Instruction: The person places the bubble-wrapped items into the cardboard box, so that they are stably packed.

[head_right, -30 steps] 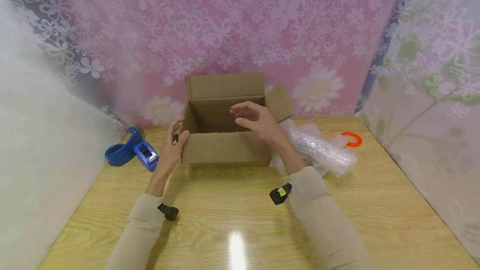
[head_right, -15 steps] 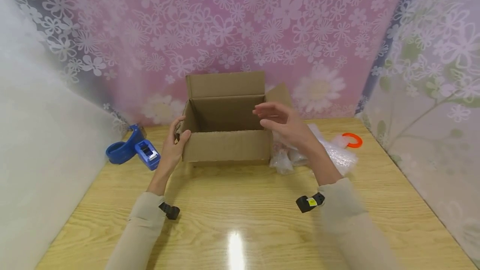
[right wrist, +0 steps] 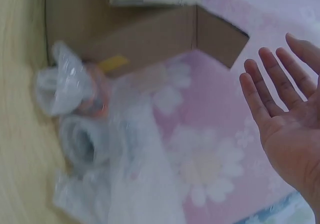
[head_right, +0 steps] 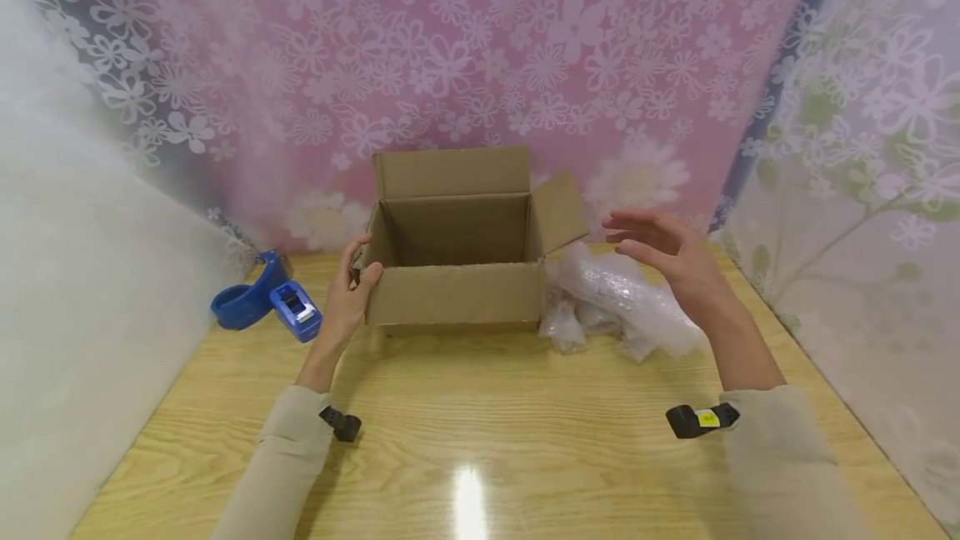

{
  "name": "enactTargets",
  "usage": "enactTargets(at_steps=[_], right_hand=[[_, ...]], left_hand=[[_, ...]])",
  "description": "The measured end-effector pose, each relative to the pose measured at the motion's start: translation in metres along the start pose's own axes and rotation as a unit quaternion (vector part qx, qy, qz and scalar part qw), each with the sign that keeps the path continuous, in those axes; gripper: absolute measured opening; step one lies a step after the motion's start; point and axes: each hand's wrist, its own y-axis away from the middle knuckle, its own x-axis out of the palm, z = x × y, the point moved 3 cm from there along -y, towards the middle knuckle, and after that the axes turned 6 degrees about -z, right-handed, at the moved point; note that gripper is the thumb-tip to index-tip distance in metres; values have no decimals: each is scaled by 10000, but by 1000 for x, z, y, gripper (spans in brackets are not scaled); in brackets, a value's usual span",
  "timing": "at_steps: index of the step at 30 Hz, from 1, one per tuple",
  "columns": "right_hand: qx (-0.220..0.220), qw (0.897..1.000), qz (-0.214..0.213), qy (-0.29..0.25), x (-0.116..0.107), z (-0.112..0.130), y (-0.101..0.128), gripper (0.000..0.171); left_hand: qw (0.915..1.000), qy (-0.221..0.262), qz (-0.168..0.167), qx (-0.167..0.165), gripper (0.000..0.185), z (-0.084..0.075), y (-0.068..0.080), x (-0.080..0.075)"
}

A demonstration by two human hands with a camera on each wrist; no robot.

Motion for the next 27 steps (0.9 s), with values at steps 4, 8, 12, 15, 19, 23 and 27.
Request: enactTargets(at_steps=[4,8,12,15,19,23,27], right_hand=[[240,9990,-81,363,-13,-10,8,43],[466,9932,-14,1070,-23,-23,18,44],[709,9827,-136,1704,-32,-38,30,46],[984,9750,-286,1973,-39,-49,38,48],[1314,9606,-186,2441,-47,-62,46,52],[1552,9461,126,2838,-49,-73,50,58],[1742,9358,324,3047,-48,-84,53,62]], left_hand=[[9999,49,-64,74,59,0,1,-1],[9999,67,-76,74,59,0,2,-1],[9999,72,-66,21,59,0,2,1],[10000,42,-55,4,59,0,2,2],[10000,28,-54,6,60,0,2,2],[10000,8,-92,-1,59,0,2,2],[9999,20,-101,16,59,1,2,2]])
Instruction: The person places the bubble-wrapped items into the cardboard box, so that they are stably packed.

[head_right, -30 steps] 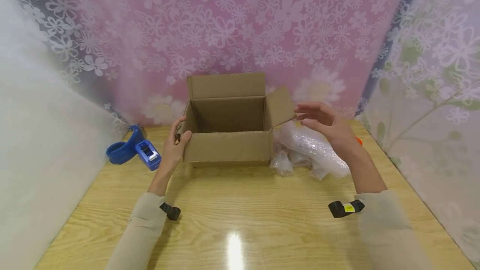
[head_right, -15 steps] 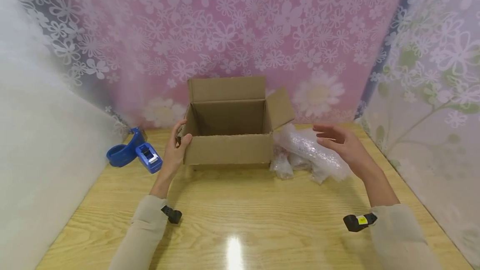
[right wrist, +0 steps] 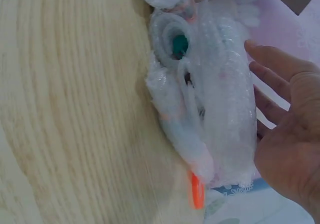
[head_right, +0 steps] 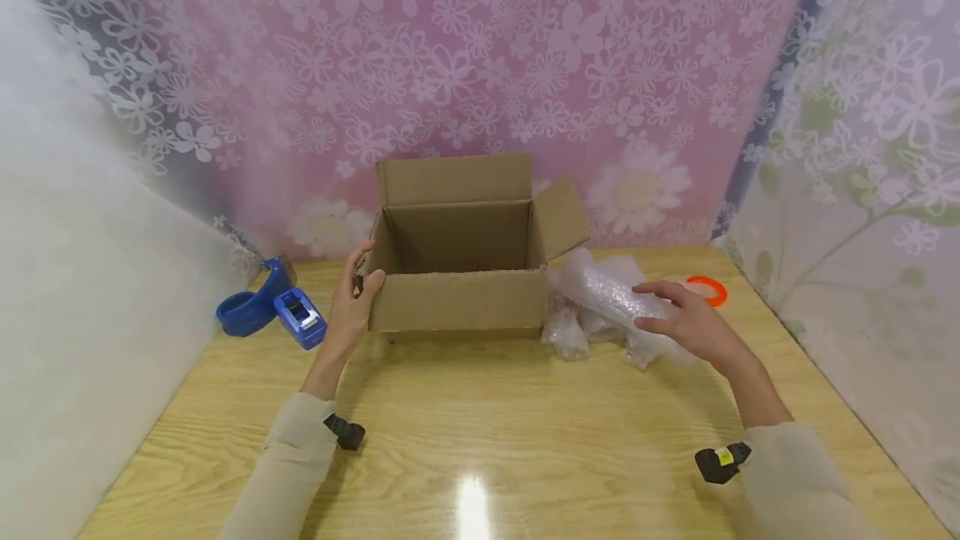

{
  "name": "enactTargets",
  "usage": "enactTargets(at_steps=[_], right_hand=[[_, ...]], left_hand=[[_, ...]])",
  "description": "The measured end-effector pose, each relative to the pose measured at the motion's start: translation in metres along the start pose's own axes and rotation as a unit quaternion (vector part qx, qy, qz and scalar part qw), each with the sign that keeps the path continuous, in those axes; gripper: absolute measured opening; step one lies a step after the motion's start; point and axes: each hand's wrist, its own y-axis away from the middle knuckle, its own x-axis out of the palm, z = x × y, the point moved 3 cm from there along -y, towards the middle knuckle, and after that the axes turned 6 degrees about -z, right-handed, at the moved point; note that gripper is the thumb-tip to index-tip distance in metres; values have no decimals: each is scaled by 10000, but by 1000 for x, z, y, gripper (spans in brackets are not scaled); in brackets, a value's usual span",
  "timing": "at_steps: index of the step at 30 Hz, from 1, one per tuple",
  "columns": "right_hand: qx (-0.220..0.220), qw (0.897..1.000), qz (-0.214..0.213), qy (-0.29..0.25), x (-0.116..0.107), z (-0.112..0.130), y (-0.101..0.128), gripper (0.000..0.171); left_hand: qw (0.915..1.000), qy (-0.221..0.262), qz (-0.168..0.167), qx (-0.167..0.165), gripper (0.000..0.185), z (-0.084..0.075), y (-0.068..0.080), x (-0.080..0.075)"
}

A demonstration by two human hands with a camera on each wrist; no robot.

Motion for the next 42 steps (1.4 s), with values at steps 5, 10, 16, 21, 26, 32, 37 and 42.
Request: enactTargets(at_steps=[5,10,16,21,26,32,37,42], right_hand=[[3,9997,-59,218,6,-7,1,67],[-315,9986,-192,380,9,-6,1,71],[-644,9950,-454,612,9,-4,2,64],[-473,9935,-600,839,4,0,3,61],[-170,9957,-549,728,-5,5,6,64],[-77,9967,-493,638,-19,8,11,64],[31,9971,-562,507,-34,12,15,66],[124,9968,-689,382,-50,25,18,68]], left_hand=[[10000,-33,46,38,60,0,2,1],[10000,-30,43,54,61,0,1,0],[10000,-47,24,56,61,1,2,0],[10000,-1,11,40,59,1,2,0],[10000,-13,16,61,59,0,2,1],[9999,19,6,99,58,-1,3,1],[9999,43,-15,130,58,-1,3,1],[9999,70,-20,128,58,-1,3,0]])
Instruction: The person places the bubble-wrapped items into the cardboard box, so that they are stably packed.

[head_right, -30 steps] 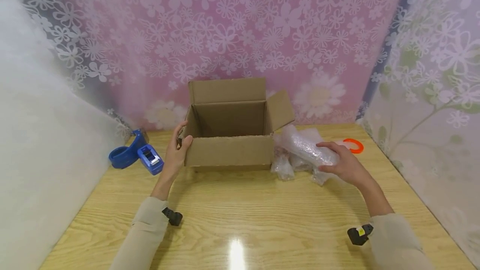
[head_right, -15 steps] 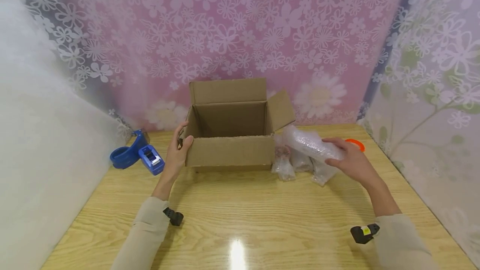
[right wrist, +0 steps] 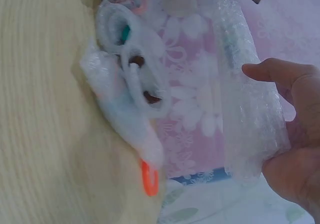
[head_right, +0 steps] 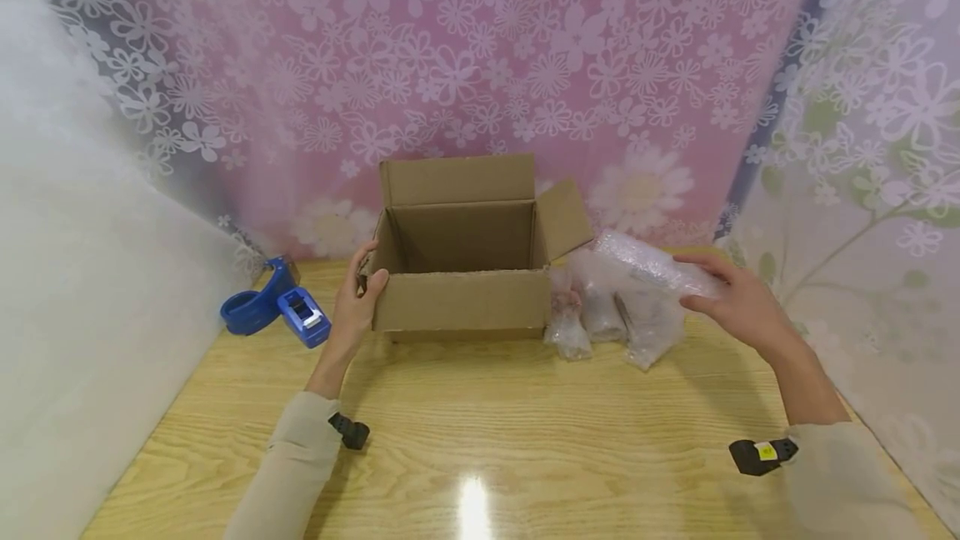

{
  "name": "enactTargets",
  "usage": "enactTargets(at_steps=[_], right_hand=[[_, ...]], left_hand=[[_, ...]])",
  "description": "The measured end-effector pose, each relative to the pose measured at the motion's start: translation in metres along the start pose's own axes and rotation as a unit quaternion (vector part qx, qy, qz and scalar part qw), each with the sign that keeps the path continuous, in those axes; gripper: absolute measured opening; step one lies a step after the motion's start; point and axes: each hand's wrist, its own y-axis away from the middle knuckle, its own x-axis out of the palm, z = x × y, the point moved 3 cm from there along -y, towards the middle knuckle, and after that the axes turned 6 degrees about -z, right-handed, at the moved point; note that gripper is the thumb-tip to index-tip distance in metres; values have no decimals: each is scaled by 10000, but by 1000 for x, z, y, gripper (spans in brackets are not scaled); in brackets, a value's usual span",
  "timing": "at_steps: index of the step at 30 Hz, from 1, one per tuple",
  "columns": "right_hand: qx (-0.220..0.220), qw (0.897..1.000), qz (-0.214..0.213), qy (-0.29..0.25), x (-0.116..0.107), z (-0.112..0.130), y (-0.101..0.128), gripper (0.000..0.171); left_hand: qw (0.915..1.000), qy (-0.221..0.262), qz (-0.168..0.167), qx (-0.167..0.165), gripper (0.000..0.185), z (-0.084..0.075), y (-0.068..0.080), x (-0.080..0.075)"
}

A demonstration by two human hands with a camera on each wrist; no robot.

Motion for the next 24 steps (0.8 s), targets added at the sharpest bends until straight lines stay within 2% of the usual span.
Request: enactTargets(at_steps=[4,12,16,24], right_hand=[[7,9998,-144,-111,-16,9,-1,68],[-9,9986,-538,26,-42,33,-13,69],[-98,9982,-596,-1,-46,51,-21,68],[-386,9974,-435,422,-40,98,-38,66]], left_hand=[[10000,-14,29,14,59,0,0,0],[10000,45,-33,13,58,1,0,1],[10000,21,-51,57,58,2,-1,1],[10000,77,-25,16,57,3,-2,1]])
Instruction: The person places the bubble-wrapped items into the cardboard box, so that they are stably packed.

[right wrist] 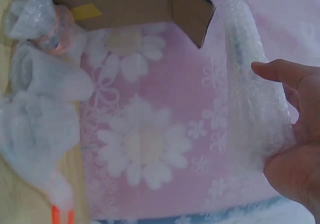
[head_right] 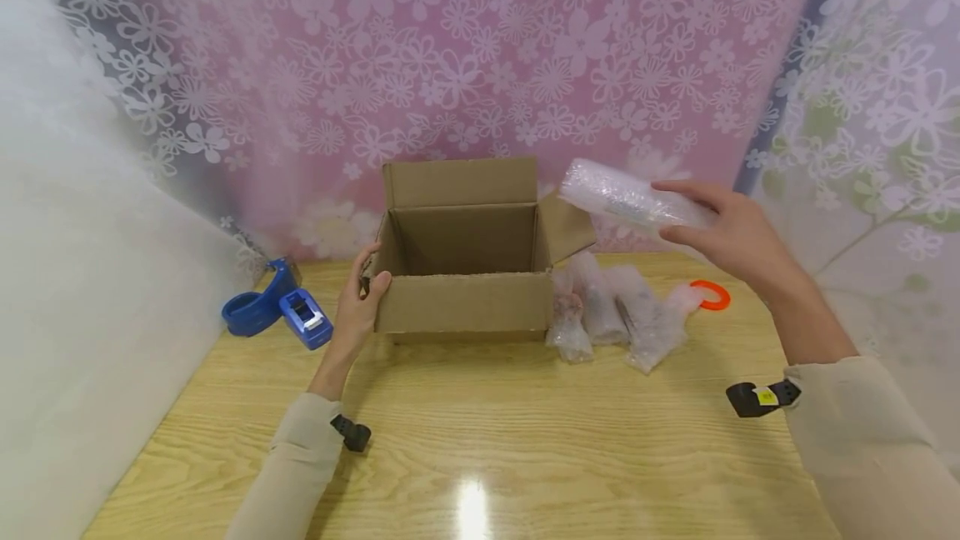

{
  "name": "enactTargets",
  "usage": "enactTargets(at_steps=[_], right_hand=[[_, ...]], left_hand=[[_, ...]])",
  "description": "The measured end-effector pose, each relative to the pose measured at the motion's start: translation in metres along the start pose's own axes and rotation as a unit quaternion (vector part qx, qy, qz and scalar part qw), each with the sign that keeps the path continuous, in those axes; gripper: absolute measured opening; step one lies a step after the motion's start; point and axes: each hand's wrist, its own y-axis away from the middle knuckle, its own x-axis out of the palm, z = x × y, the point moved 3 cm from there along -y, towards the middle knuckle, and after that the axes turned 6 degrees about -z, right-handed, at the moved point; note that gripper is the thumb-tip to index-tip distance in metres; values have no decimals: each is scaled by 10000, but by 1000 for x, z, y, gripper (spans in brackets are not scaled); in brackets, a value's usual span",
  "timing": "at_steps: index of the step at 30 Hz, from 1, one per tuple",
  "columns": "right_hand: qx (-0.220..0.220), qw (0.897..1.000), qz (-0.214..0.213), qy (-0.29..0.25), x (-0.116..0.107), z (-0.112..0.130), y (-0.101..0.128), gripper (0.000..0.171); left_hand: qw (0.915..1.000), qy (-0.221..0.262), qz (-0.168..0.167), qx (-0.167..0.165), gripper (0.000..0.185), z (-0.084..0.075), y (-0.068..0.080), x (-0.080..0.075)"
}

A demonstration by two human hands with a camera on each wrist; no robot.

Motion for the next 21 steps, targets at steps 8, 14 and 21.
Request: enactTargets(at_steps=[8,14,21], right_hand=[[-470,9989,2,-63,23,44,-22,71],[-796,9963,145,-290,51,75,-37,65],[-1286,9892,303,-639,92,97,-51,57]], left_hand=[[10000,3,-16,81,58,-1,1,0],[9998,29,-32,168,58,-2,1,-1],[9999,-46,-67,104,58,-4,2,0]])
